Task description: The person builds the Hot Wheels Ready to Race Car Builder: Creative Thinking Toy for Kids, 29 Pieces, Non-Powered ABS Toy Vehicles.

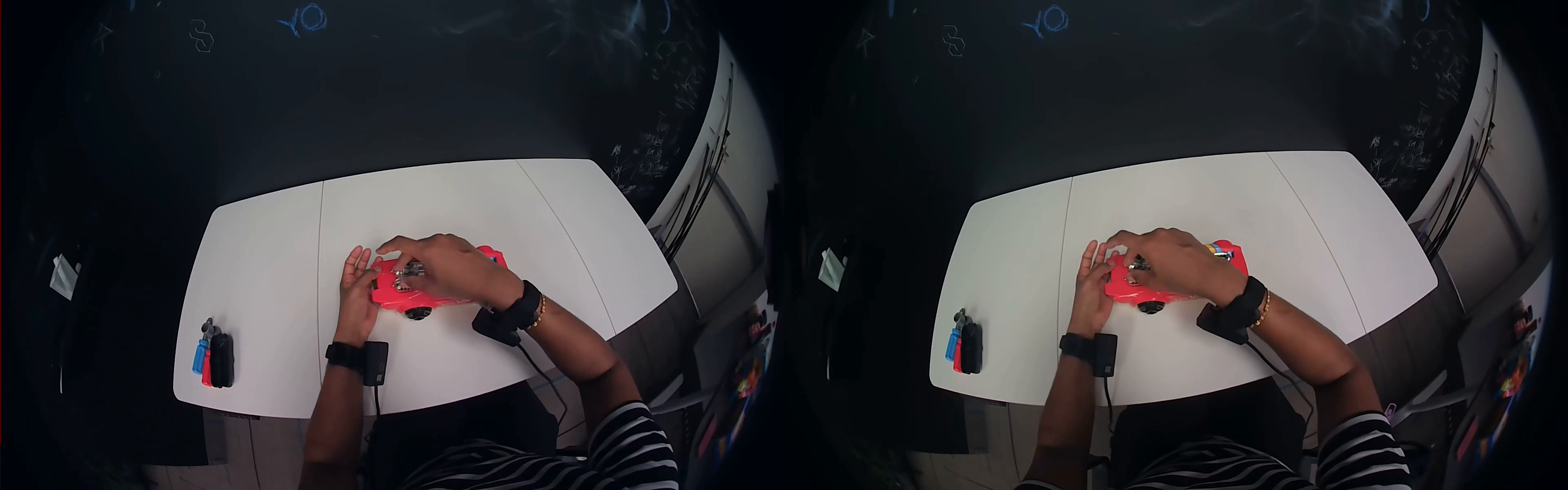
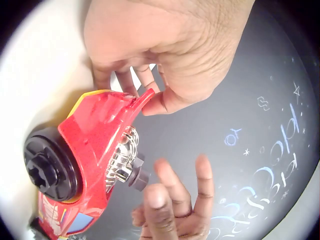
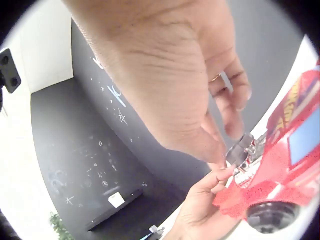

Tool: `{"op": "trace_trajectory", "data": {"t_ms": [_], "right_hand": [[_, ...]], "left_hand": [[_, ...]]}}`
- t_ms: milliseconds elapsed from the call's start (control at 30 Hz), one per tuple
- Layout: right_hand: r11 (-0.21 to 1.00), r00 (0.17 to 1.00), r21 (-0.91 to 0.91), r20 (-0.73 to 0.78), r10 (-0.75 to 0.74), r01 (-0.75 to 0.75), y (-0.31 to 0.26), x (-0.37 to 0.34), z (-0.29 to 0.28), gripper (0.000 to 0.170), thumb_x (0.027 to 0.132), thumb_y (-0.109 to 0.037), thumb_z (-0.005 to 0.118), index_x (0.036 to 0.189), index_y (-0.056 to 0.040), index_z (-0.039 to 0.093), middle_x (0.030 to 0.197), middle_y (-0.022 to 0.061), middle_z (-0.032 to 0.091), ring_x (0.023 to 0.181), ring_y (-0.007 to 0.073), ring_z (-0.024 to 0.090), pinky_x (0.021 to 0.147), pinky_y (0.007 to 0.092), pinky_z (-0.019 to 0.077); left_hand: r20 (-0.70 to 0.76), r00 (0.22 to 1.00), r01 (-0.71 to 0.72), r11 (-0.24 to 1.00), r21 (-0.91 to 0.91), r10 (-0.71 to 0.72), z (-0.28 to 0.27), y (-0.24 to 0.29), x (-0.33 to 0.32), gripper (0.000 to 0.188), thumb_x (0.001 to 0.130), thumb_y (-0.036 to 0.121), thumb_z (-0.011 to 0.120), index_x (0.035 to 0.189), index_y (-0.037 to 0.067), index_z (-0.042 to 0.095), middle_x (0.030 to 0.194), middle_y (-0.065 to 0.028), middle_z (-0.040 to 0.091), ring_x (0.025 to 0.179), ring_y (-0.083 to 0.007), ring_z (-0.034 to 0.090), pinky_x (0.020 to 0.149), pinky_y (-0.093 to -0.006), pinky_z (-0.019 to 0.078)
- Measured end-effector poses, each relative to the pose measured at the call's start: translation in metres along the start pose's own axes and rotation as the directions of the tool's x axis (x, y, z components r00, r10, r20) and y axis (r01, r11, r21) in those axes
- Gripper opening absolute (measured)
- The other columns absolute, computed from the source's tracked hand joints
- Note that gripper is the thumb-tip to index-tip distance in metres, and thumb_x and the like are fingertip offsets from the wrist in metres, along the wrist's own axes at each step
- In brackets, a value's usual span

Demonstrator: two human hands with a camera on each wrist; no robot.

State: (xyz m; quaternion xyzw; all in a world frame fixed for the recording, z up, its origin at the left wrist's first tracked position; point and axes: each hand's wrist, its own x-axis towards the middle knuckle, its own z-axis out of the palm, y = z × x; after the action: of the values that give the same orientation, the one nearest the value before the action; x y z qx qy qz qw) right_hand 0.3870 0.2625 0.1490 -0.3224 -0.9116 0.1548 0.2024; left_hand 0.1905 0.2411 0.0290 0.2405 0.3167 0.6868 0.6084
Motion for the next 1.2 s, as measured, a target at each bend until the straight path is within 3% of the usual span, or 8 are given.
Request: {"op": "trace_trajectory", "data": {"t_ms": [267, 467, 567, 733, 867, 933, 1067, 1200], "right_hand": [[0.964, 0.988, -0.233, 0.054, 0.142, -0.126, -0.014, 0.012, 0.002, 0.048, 0.089, -0.016, 0.075, 0.134, -0.0143, 0.061, 0.095, 0.0064, 0.078, 0.086, 0.0271, 0.076, 0.085, 0.0368, 0.0574], [0.985, 0.985, -0.016, -0.016, -0.169, 0.169, 0.012, 0.004, 0.005, 0.038, 0.086, -0.015, 0.072, 0.123, -0.0112, 0.066, 0.085, 0.0117, 0.076, 0.085, 0.0302, 0.074, 0.082, 0.0385, 0.0568], [0.991, 0.992, 0.037, 0.016, -0.126, 0.125, 0.006, 0.001, 0.0, 0.031, 0.087, -0.015, 0.071, 0.118, -0.0115, 0.068, 0.083, 0.0128, 0.075, 0.084, 0.0302, 0.074, 0.081, 0.0385, 0.0568], [0.96, 0.999, -0.276, -0.026, 0.043, -0.048, -0.006, 0.005, 0.003, 0.026, 0.09, -0.015, 0.071, 0.116, -0.0109, 0.07, 0.083, 0.008, 0.077, 0.083, 0.0257, 0.075, 0.08, 0.0373, 0.0571], [0.98, 0.995, -0.173, -0.03, 0.096, -0.1, -0.006, 0.002, -0.003, 0.025, 0.091, -0.015, 0.07, 0.115, -0.0111, 0.071, 0.088, 0.0082, 0.077, 0.084, 0.0249, 0.075, 0.081, 0.0375, 0.0571], [0.986, 0.983, 0.002, -0.076, -0.168, 0.169, 0.0, -0.001, -0.004, 0.024, 0.087, -0.012, 0.072, 0.11, -0.0095, 0.071, 0.088, 0.0106, 0.076, 0.086, 0.0292, 0.074, 0.081, 0.0372, 0.0569], [0.983, 0.983, 0.024, 0.004, -0.182, 0.182, 0.009, -0.002, 0.0, 0.025, 0.086, -0.014, 0.075, 0.11, -0.0091, 0.071, 0.092, 0.01, 0.076, 0.089, 0.0291, 0.074, 0.08, 0.0371, 0.0566], [0.99, 0.997, -0.132, 0.054, 0.055, -0.048, -0.012, 0.003, -0.008, 0.028, 0.086, -0.015, 0.076, 0.113, -0.0103, 0.071, 0.097, 0.0094, 0.077, 0.089, 0.027, 0.074, 0.081, 0.0368, 0.0564]], "left_hand": [[0.011, 1.0, 0.013, 0.998, 0.055, -0.013, -0.005, 0.0, 0.002, 0.061, 0.093, -0.006, 0.058, 0.149, 0.011, 0.041, 0.15, -0.008, 0.042, 0.139, -0.0226, 0.046, 0.11, -0.0384, 0.0463], [-0.021, 1.0, 0.016, 1.0, 0.017, -0.015, 0.003, 0.002, -0.001, 0.062, 0.092, -0.007, 0.058, 0.149, 0.011, 0.041, 0.149, -0.0076, 0.042, 0.137, -0.0222, 0.047, 0.11, -0.0377, 0.0466], [-0.008, 1.0, 0.011, 1.0, 0.024, -0.01, 0.003, 0.001, 0.0, 0.062, 0.093, -0.007, 0.058, 0.15, 0.011, 0.04, 0.15, -0.0077, 0.041, 0.136, -0.0223, 0.047, 0.11, -0.0378, 0.0465], [0.006, 1.0, 0.001, 1.0, 0.011, -0.001, 0.0, -0.001, 0.0, 0.062, 0.093, -0.007, 0.058, 0.15, 0.011, 0.04, 0.149, -0.0076, 0.042, 0.136, -0.0221, 0.047, 0.11, -0.0378, 0.0467], [0.0, 1.0, 0.007, 1.0, 0.001, -0.007, 0.002, 0.001, -0.001, 0.062, 0.093, -0.007, 0.058, 0.15, 0.011, 0.04, 0.149, -0.0076, 0.042, 0.136, -0.0222, 0.047, 0.11, -0.0376, 0.0468], [-0.019, 1.0, 0.014, 1.0, 0.011, -0.014, 0.005, 0.002, -0.002, 0.062, 0.093, -0.007, 0.058, 0.15, 0.012, 0.04, 0.149, -0.0077, 0.041, 0.137, -0.0226, 0.047, 0.11, -0.0377, 0.0469], [-0.014, 1.0, 0.007, 1.0, 0.011, -0.007, 0.003, 0.0, 0.0, 0.062, 0.094, -0.007, 0.058, 0.15, 0.012, 0.041, 0.149, -0.0076, 0.042, 0.136, -0.0228, 0.048, 0.11, -0.038, 0.0469], [-0.002, 1.0, 0.004, 1.0, 0.014, -0.004, 0.001, 0.0, -0.001, 0.061, 0.094, -0.006, 0.057, 0.15, 0.012, 0.04, 0.15, -0.0078, 0.041, 0.137, -0.0229, 0.047, 0.111, -0.0386, 0.0465]]}}
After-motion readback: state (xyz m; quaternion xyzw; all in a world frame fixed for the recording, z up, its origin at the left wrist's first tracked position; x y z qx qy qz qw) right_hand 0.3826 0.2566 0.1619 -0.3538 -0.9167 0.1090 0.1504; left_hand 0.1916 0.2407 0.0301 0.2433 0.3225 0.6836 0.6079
